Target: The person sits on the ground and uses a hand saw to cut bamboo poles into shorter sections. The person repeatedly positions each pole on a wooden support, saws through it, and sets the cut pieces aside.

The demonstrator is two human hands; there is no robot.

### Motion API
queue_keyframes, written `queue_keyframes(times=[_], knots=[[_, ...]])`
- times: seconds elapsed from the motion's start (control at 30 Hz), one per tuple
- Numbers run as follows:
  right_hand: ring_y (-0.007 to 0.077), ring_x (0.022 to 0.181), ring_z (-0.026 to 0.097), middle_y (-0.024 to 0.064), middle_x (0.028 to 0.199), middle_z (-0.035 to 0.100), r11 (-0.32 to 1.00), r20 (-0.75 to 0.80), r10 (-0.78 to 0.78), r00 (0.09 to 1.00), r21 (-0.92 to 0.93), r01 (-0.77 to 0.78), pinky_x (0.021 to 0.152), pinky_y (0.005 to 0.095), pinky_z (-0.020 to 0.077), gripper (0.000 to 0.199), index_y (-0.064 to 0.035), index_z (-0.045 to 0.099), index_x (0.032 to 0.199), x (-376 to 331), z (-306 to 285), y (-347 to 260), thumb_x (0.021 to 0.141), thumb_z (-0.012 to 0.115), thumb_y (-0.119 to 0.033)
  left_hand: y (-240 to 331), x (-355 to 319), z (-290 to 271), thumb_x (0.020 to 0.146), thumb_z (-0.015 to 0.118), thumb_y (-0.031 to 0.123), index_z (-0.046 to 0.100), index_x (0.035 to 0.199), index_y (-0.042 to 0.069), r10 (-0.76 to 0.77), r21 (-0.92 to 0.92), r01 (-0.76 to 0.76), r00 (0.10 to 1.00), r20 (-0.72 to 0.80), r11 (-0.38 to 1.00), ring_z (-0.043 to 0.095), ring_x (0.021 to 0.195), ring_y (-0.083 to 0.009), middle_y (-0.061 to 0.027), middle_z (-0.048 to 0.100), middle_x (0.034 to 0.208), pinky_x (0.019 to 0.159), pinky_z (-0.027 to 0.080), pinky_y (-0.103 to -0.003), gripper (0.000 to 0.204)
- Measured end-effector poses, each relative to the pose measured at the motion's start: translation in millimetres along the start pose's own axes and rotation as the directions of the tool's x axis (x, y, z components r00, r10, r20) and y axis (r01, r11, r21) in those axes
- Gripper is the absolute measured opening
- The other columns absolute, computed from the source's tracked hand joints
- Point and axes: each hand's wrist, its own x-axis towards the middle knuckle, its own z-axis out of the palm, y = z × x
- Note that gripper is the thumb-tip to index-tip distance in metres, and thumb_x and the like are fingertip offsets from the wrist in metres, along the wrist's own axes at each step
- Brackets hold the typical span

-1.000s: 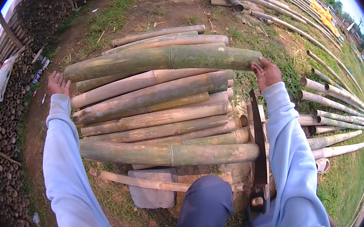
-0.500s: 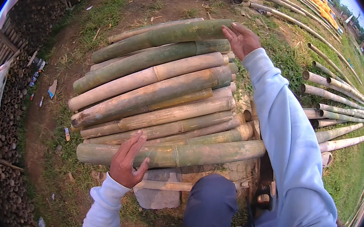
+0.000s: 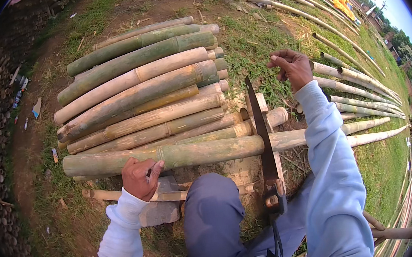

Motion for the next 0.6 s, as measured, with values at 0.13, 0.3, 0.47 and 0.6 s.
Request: queue_keyframes(times=[0.13,0.3,0.47,0.6], knots=[[0.0069,0.052,0.057,0.0043,0.068,0.068,0.986,0.031,0.064,0.997,-0.159,-0.059,0.047,0.0228,0.0425,0.023,0.0015,0.072,0.114,-73,-50,15,0.099,0.068,-0.016,34,5,21,0.091,0.067,0.007,0.072,0.101,0.006,0.116,-0.149,-0.127,0.990,-0.080,0.981,0.066,0.083,-0.0335,-0.0128,0.069,0.087,0.077,0.050,-0.039,0.011],[0.0111,0.078,0.064,0.0089,0.109,0.066,0.991,0.170,0.116,0.979,0.050,-0.127,0.067,0.0261,0.0555,0.037,0.0022,0.059,0.138,-189,-75,58,0.103,0.056,-0.009,61,0,32,0.093,0.065,0.004,0.070,0.113,0.003,0.096,-0.280,-0.064,0.990,0.103,0.958,0.068,0.103,-0.0342,-0.0163,0.069,0.109,0.092,0.052,-0.038,0.021],[0.0212,0.113,0.064,0.0130,0.133,0.061,0.939,0.072,0.255,0.964,0.219,-0.264,0.100,0.0357,0.0516,0.045,-0.0003,0.058,0.141,-313,-70,135,0.101,0.062,-0.020,62,2,31,0.093,0.071,0.014,0.069,0.112,0.002,0.012,-0.233,0.022,0.990,0.143,0.972,0.068,0.101,-0.0366,-0.0168,0.070,0.109,0.091,0.054,-0.039,0.023],[0.0233,0.112,0.062,0.0105,0.125,0.064,0.941,-0.120,0.104,0.987,0.334,-0.058,0.099,0.0354,0.0488,0.077,-0.0012,0.052,0.144,-404,-22,185,0.086,0.082,-0.041,18,28,41,0.080,0.083,0.036,0.060,0.130,0.006,0.145,0.207,-0.177,0.977,0.157,0.962,0.061,0.118,-0.0397,-0.0180,0.065,0.125,0.102,0.049,-0.046,0.063]])
